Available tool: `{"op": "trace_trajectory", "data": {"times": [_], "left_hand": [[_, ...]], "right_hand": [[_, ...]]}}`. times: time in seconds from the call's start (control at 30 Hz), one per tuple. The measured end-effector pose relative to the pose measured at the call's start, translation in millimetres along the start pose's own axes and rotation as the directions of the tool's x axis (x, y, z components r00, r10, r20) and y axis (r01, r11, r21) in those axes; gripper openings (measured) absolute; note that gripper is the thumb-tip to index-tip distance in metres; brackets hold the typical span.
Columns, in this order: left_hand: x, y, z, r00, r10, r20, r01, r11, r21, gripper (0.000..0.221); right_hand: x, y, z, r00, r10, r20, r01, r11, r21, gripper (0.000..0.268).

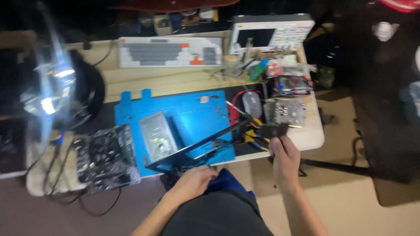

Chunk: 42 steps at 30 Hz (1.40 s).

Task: Disassembling a computer power supply unit by cutting zip ties, cleaning it with an electric blower, and removing screws.

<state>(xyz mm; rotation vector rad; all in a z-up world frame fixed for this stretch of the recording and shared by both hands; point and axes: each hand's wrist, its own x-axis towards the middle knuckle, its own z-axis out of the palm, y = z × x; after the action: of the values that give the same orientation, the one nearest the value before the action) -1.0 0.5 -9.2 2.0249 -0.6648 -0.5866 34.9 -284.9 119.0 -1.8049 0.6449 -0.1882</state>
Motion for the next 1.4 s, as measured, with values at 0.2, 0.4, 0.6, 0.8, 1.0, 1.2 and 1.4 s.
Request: {"op": "trace_trajectory", "data": {"times": [0.2, 0.4, 0.6, 0.8, 1.0, 1.2, 1.4], "left_hand": [[-18, -15, -1, 0.969, -0.231, -0.083, 0.225, 0.971, -0.083, 0.037], [-21, -2, 1, 0.786, -0.611, 0.095, 0.612, 0.748, -0.259, 0.040], [-17, -18, 18, 0.767, -0.641, 0.022, 0.617, 0.727, -0.303, 0.039], [-19, -17, 32, 0.782, -0.623, 0.023, 0.583, 0.718, -0.381, 0.040], [-38, -27, 47, 0.803, -0.587, -0.108, 0.533, 0.787, -0.310, 0.037], [-64, 20, 29, 0.498, -0.867, 0.007, 0.740, 0.421, -0.525, 0.034], [-94, 14, 50, 0.326, -0.942, 0.078, 0.610, 0.146, -0.779, 0.037]], "right_hand": [[131, 96, -76, 0.984, 0.119, 0.129, -0.026, 0.827, -0.561, 0.040], [177, 148, -78, 0.924, 0.378, -0.063, -0.382, 0.892, -0.241, 0.027], [251, 178, -105, 0.981, 0.069, 0.179, 0.095, 0.636, -0.766, 0.036], [233, 80, -23, 0.791, -0.102, 0.604, 0.536, 0.591, -0.603, 0.037], [247, 3, 130, 0.698, -0.061, 0.714, 0.624, 0.542, -0.563, 0.039], [294, 33, 257, 0.674, 0.087, 0.733, 0.677, 0.323, -0.661, 0.052], [303, 24, 301, 0.677, 0.298, 0.673, 0.559, 0.386, -0.734, 0.062]]}}
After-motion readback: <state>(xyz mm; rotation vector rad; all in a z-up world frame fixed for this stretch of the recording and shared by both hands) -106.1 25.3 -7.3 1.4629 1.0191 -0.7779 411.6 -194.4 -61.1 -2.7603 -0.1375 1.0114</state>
